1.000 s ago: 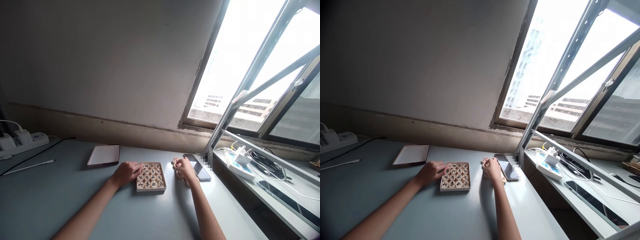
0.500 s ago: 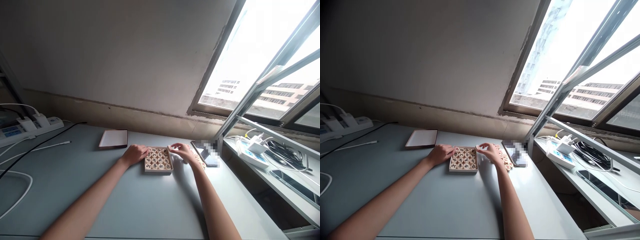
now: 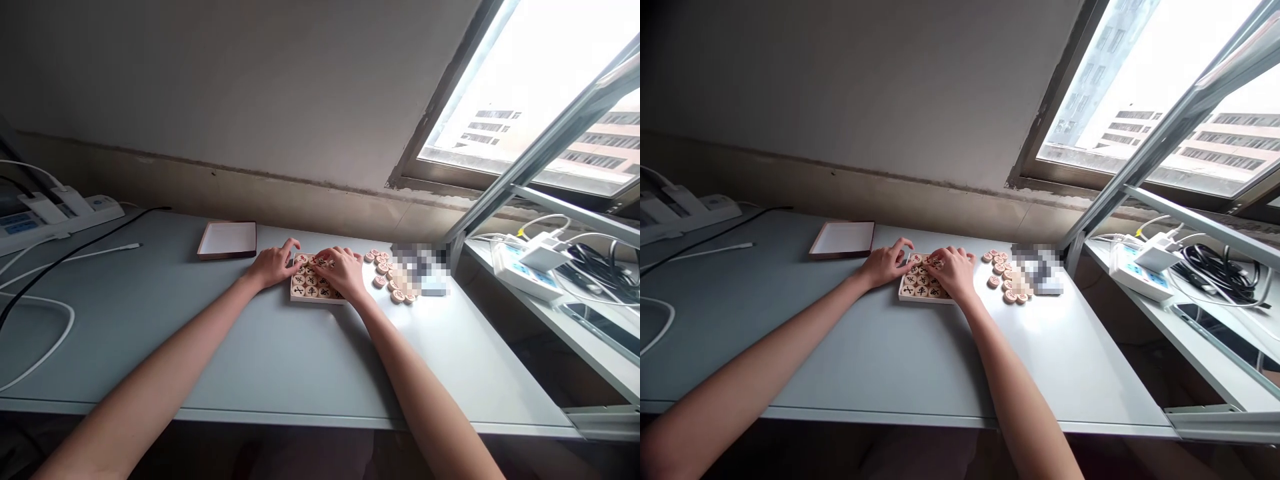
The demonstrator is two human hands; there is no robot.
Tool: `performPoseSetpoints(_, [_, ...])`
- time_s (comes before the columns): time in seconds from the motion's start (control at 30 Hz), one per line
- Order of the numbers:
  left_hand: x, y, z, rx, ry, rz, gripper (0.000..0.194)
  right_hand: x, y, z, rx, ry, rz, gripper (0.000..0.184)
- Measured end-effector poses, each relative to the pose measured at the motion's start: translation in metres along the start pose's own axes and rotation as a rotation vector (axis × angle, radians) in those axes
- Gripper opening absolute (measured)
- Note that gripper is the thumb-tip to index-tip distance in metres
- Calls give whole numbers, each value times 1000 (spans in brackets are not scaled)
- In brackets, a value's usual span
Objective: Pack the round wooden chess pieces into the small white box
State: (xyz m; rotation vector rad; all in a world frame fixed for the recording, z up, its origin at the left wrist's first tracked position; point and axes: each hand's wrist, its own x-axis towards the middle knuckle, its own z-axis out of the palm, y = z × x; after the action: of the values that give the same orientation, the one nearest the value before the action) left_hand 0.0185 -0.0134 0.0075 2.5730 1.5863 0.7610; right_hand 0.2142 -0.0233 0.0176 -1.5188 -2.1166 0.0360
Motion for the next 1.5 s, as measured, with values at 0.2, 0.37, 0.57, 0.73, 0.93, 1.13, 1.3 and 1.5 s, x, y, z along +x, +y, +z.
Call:
performPoseSetpoints(0.2, [1,-2,3,-18,-20,-10,27,0,-4,-1,-5,-16,-12,19])
performPoseSetpoints(0.37, [2,-4,3,-10,-39,-46,24,0,-2,0,44,-48,-42,13])
performPoseSetpoints(0.57, [3,-6,3,97,-79,-86,35,-2,-5,0,92,-63,-18,14])
performPoseSetpoints(0.73, [2,-6,2,103,-107,-57,47,2,3,-7,17,32,-1,20])
performPoseSetpoints(0.93, [1,-6,2,110,-109,-31,48,1,59,-12,-259,131,262,28])
performPoseSetpoints(1.13, [1,-6,1,81,-114,-37,45,-3,83,-7,-337,9,269,32])
performPoseSetpoints(1.3, [1,-6,1,74,-118,-44,44,2,74,-12,-260,-24,191,33])
performPoseSetpoints(1.5, [2,-6,1,65,-125,-45,45,3,63,-16,-166,-32,145,30])
